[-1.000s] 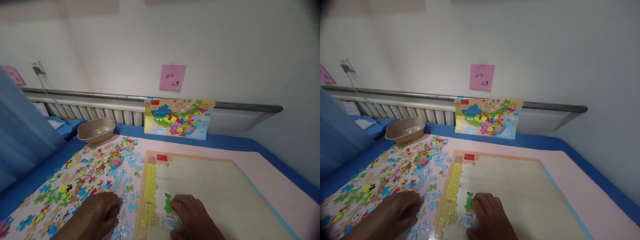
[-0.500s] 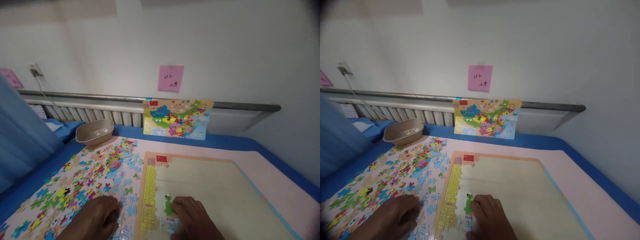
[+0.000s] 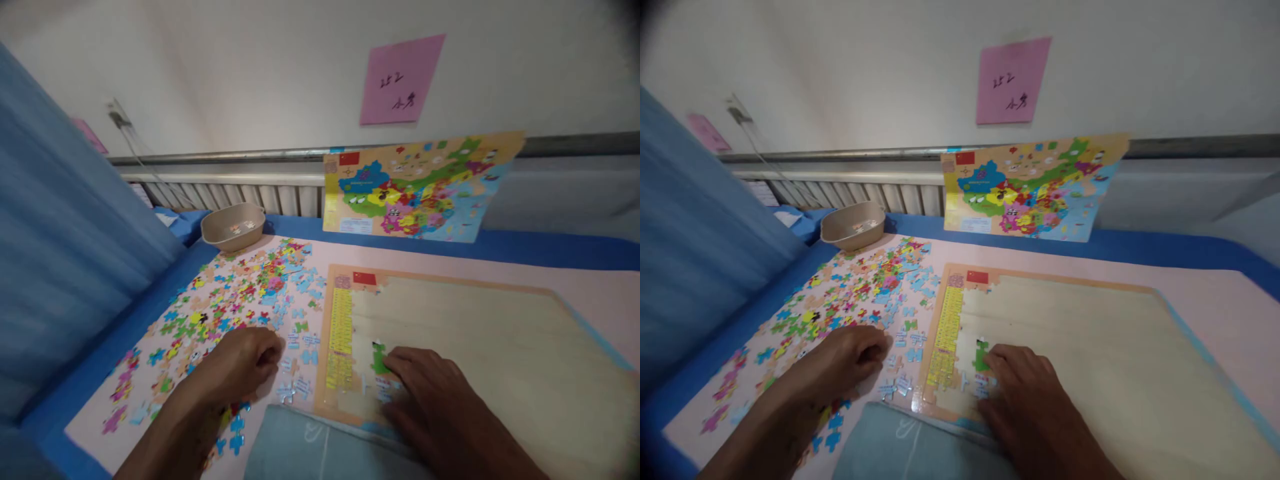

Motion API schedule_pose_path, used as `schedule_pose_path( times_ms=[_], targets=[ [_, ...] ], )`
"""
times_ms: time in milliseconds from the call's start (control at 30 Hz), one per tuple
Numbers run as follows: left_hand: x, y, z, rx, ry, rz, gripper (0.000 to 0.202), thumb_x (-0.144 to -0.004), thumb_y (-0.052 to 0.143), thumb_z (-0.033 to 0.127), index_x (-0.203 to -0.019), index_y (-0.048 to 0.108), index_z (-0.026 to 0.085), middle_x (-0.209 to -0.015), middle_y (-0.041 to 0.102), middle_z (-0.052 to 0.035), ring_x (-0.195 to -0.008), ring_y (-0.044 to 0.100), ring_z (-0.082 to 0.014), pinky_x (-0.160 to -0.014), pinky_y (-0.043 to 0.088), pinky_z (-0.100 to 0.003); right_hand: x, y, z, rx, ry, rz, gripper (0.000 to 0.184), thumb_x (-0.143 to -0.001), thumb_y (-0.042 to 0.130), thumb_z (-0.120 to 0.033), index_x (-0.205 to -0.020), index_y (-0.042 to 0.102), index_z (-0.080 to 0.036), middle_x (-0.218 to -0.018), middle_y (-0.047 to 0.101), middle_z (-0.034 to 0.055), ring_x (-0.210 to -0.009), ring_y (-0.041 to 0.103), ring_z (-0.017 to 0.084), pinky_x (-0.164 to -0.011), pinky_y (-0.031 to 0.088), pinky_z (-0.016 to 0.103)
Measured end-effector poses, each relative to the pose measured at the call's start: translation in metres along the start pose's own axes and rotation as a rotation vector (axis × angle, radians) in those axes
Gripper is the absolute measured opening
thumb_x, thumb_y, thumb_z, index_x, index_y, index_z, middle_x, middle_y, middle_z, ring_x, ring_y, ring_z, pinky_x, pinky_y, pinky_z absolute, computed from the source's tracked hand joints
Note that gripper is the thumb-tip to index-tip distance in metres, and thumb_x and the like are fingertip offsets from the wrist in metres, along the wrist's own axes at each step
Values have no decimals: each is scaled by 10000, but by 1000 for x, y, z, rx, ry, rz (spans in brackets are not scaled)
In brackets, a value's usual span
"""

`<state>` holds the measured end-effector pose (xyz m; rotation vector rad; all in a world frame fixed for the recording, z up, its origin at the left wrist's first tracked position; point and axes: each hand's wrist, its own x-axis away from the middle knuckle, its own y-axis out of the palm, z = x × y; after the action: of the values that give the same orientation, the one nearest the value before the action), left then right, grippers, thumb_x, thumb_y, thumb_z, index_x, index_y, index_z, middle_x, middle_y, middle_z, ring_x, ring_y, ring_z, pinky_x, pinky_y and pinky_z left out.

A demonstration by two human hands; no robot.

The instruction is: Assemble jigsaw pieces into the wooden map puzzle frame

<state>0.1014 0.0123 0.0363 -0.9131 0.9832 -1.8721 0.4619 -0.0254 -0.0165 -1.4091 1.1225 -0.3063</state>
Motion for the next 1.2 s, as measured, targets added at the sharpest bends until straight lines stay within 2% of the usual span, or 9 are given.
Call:
schedule_pose_path(
  times_ms=[100, 233, 333, 467, 633, 933, 1067, 1200],
  targets=[
    [0, -5, 0, 14, -20, -6, 148, -741, 536, 83, -727, 471, 215, -750, 548, 39, -719, 477, -141, -677, 299, -300, -1, 3, 3, 11, -35, -3, 376, -930, 656, -265, -1294, 633, -176, -1205, 744, 162, -1049, 723, 353, -849, 645, 545],
    [0, 0, 0, 10, -7, 8, 156, -743, 535, 77, -712, 462, 212, -734, 541, 44, -705, 467, -137, -671, 297, -303, -4, -4, 0, 26, -24, 15, 378, -905, 643, -224, -1281, 640, -183, -1182, 753, 147, -1031, 727, 332, -859, 637, 508],
    [-1, 10, -5, -20, -54, 27, 123, -737, 539, 94, -745, 512, 214, -748, 574, 42, -718, 481, -143, -671, 290, -305, -3, -4, 1, -17, 13, -82, 476, -782, 652, -168, -1256, 663, -216, -1223, 753, 120, -1083, 715, 315, -909, 617, 465],
    [-5, 19, -9, -36, -67, 12, 128, -761, 523, 93, -781, 552, 217, -779, 629, 36, -742, 522, -148, -682, 297, -305, 1, 8, 13, 10, 50, -171, 596, -664, 657, -161, -1257, 678, -222, -1236, 753, 109, -1108, 708, 327, -934, 596, 474],
    [-4, 15, -2, -33, -113, -18, 140, -760, 523, 75, -776, 527, 215, -791, 641, 26, -755, 534, -154, -680, 296, -309, 5, 20, 23, 22, 24, -182, 592, -679, 702, -176, -1267, 664, -231, -1228, 757, 103, -1090, 718, 322, -906, 583, 445],
    [-5, 20, -7, -16, -95, -10, 158, -797, 515, 61, -791, 527, 219, -828, 679, 12, -779, 564, -167, -702, 318, -318, 9, 23, 27, 27, 1, -158, 589, -720, 757, -217, -1293, 626, -248, -1240, 755, 73, -1085, 717, 301, -896, 561, 413],
    [-5, 21, -8, -16, -88, -3, 151, -805, 522, 69, -794, 536, 219, -824, 679, 13, -769, 562, -165, -685, 305, -320, 7, 23, 26, 33, -12, -102, 605, -685, 779, -220, -1267, 620, -252, -1194, 759, 55, -1033, 721, 300, -848, 549, 408],
    [-4, 19, -5, -22, -111, -25, 136, -831, 525, 90, -795, 521, 221, -837, 681, 19, -786, 569, -168, -699, 307, -320, 8, 24, 26, 43, -13, -99, 598, -697, 784, -220, -1265, 600, -258, -1192, 754, 48, -1031, 719, 286, -853, 533, 393]
  ],
)
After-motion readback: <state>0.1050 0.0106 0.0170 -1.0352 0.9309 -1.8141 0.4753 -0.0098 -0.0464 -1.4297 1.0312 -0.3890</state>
